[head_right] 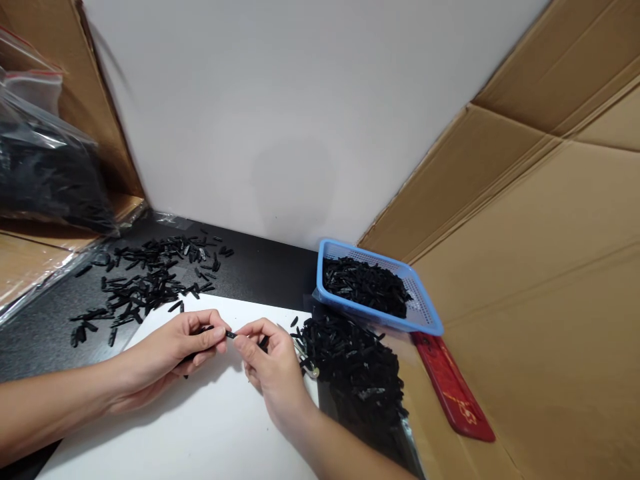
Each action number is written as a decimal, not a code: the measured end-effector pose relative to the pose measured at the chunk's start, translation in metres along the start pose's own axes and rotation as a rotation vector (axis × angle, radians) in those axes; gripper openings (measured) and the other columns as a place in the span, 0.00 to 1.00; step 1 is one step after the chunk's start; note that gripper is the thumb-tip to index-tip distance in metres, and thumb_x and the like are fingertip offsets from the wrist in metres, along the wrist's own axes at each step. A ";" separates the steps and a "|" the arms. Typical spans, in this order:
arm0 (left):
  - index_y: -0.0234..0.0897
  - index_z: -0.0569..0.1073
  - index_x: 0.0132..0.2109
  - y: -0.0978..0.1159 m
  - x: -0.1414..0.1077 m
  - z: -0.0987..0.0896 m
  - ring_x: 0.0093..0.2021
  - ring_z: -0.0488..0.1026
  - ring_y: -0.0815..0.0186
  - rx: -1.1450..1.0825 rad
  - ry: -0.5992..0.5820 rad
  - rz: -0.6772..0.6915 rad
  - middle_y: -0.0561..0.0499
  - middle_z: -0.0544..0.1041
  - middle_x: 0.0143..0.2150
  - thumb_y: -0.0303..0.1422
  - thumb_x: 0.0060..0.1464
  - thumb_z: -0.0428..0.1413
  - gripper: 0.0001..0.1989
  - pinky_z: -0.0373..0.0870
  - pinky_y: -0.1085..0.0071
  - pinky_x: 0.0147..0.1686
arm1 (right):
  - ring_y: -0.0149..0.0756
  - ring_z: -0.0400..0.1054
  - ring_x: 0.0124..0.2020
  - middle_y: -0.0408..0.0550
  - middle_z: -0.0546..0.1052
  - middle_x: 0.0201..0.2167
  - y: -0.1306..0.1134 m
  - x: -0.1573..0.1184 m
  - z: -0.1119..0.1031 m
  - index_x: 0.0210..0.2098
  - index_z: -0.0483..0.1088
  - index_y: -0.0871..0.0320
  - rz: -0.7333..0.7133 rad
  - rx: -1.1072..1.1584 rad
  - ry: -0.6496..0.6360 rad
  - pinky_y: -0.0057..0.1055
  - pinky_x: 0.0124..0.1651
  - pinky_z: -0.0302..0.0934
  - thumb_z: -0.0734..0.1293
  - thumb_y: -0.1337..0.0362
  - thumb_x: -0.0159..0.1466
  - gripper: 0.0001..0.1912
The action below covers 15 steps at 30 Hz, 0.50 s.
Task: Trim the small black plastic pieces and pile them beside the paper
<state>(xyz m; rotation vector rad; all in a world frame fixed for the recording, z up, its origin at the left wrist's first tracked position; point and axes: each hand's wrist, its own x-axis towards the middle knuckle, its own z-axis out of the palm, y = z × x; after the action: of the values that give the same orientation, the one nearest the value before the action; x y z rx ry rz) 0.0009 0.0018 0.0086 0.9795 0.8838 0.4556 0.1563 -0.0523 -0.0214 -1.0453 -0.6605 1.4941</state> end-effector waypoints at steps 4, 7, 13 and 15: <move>0.34 0.71 0.30 0.001 0.000 0.002 0.20 0.49 0.75 -0.008 -0.037 -0.030 0.59 0.62 0.19 0.45 0.55 0.56 0.17 0.43 0.76 0.19 | 0.16 0.43 0.13 0.32 0.57 0.16 -0.002 0.000 -0.002 0.26 0.69 0.60 -0.026 0.000 0.042 0.19 0.14 0.33 0.76 0.58 0.51 0.15; 0.33 0.72 0.30 0.003 0.000 0.003 0.21 0.53 0.75 -0.054 -0.025 -0.055 0.55 0.66 0.22 0.44 0.58 0.52 0.18 0.43 0.76 0.19 | 0.17 0.42 0.13 0.32 0.57 0.16 -0.003 0.000 -0.004 0.26 0.69 0.60 -0.049 -0.004 0.053 0.19 0.15 0.34 0.76 0.58 0.51 0.15; 0.35 0.74 0.43 0.003 0.000 0.002 0.22 0.57 0.75 -0.121 -0.004 -0.050 0.52 0.73 0.31 0.36 0.55 0.56 0.11 0.44 0.77 0.19 | 0.17 0.41 0.14 0.31 0.56 0.16 -0.006 0.001 -0.005 0.30 0.69 0.59 -0.062 0.003 0.028 0.19 0.15 0.34 0.74 0.59 0.53 0.13; 0.36 0.72 0.45 0.002 0.000 0.001 0.23 0.57 0.75 -0.108 -0.015 -0.056 0.53 0.74 0.31 0.37 0.54 0.58 0.13 0.45 0.78 0.19 | 0.17 0.42 0.14 0.32 0.57 0.17 -0.007 0.001 -0.005 0.31 0.69 0.59 -0.062 0.021 0.006 0.19 0.16 0.34 0.74 0.60 0.53 0.13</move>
<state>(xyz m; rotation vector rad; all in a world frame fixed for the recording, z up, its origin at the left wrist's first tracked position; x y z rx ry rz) 0.0021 0.0025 0.0105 0.8558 0.8623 0.4435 0.1638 -0.0503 -0.0182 -1.0047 -0.6657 1.4411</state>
